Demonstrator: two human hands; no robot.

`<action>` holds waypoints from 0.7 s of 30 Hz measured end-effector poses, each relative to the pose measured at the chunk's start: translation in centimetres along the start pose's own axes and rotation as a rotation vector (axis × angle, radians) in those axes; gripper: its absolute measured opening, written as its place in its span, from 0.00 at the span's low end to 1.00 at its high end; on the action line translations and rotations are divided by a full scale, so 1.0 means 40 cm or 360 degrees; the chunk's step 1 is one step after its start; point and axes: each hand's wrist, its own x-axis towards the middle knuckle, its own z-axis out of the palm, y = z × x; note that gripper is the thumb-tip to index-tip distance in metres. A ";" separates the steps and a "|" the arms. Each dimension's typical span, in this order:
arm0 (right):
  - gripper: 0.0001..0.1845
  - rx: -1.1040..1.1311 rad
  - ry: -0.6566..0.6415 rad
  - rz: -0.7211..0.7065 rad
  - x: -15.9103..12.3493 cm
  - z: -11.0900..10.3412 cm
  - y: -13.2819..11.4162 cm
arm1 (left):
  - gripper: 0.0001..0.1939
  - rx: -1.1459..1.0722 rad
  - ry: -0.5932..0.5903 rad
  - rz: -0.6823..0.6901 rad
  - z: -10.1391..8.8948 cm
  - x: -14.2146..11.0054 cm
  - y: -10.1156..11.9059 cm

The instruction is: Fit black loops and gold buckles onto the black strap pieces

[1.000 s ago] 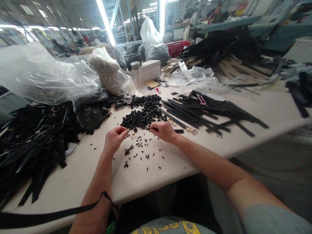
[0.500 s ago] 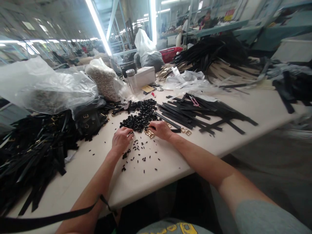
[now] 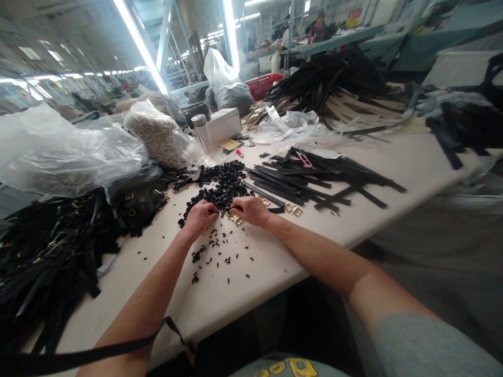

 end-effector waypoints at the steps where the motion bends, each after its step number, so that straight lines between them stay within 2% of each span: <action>1: 0.06 0.0005 0.0003 0.0004 0.000 0.000 -0.001 | 0.03 -0.0072 0.0041 -0.0025 -0.002 -0.005 0.000; 4: 0.06 0.0035 0.0028 0.0001 -0.001 0.000 -0.006 | 0.05 -0.0568 0.0202 -0.0276 -0.012 -0.031 0.013; 8: 0.07 0.0048 0.0058 -0.0027 -0.005 0.003 -0.015 | 0.14 -0.1842 0.0330 -0.0828 -0.018 -0.081 0.050; 11: 0.08 0.0055 0.0062 -0.0055 -0.010 0.003 -0.023 | 0.12 -0.2438 0.0393 -0.1095 -0.007 -0.110 0.078; 15: 0.08 0.0063 0.0066 -0.0075 -0.014 0.002 -0.028 | 0.07 -0.2735 0.0386 -0.1276 0.009 -0.121 0.098; 21: 0.08 0.0097 0.0061 -0.0084 -0.016 0.004 -0.039 | 0.05 -0.2879 0.0275 -0.1259 0.017 -0.116 0.094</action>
